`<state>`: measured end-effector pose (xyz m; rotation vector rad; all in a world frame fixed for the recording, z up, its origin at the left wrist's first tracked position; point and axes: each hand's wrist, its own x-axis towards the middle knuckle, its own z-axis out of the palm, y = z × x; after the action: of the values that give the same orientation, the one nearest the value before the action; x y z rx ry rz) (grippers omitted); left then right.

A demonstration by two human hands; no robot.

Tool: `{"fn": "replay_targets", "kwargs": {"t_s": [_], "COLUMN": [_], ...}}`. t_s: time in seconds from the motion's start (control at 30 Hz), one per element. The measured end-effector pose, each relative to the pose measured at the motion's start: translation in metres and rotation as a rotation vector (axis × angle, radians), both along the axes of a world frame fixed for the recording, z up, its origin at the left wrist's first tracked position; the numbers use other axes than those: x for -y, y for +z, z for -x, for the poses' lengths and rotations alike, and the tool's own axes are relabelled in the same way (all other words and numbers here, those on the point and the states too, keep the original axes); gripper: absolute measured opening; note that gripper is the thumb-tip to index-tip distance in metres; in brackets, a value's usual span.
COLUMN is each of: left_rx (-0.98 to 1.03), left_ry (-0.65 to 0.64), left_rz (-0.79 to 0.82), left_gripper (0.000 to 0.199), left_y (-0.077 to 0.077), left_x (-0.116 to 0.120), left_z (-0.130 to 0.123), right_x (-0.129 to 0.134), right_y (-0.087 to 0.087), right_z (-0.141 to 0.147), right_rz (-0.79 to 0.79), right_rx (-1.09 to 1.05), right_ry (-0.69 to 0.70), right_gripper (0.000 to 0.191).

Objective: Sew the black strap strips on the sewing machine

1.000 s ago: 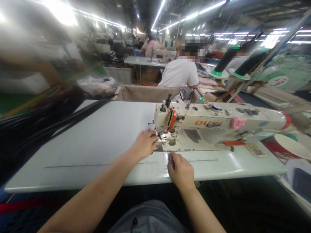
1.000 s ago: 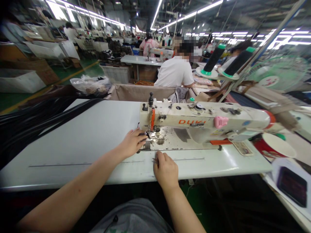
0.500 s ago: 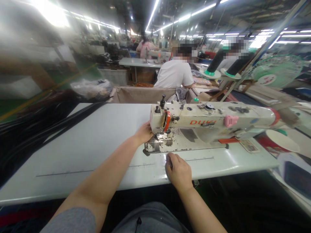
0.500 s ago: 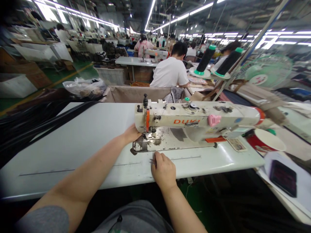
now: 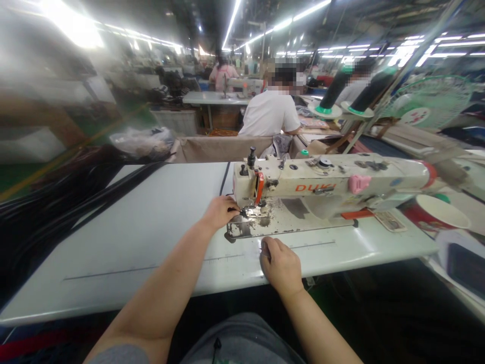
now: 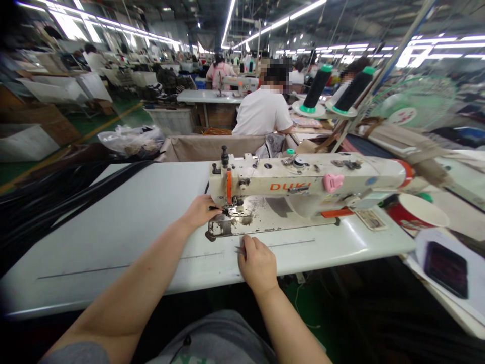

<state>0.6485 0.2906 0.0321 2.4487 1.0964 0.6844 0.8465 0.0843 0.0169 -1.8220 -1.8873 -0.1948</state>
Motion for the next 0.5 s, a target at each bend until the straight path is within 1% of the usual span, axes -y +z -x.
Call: {"fn": "replay_targets", "kwargs": {"t_s": [0.13, 0.2, 0.3, 0.4, 0.5], "left_rx": [0.005, 0.013, 0.032, 0.053, 0.068], "left_ry": [0.063, 0.099, 0.188, 0.272, 0.308], "left_rz": [0.016, 0.043, 0.120, 0.182, 0.215], "left_gripper": [0.009, 0.011, 0.014, 0.012, 0.013], "left_y": [-0.001, -0.002, -0.003, -0.001, 0.004], "left_x": [0.008, 0.018, 0.036, 0.049, 0.052], "left_z": [-0.003, -0.003, -0.006, -0.011, -0.014], "right_x": [0.000, 0.001, 0.000, 0.001, 0.001], "right_y": [0.000, 0.001, 0.002, 0.002, 0.003], "right_z": [0.000, 0.000, 0.000, 0.001, 0.002], "right_rz": [0.000, -0.003, -0.002, 0.011, 0.021], "right_rx": [-0.006, -0.014, -0.017, -0.016, -0.015], "right_ry": [0.002, 0.005, 0.008, 0.004, -0.001], "right_gripper": [0.023, 0.023, 0.022, 0.022, 0.022]}}
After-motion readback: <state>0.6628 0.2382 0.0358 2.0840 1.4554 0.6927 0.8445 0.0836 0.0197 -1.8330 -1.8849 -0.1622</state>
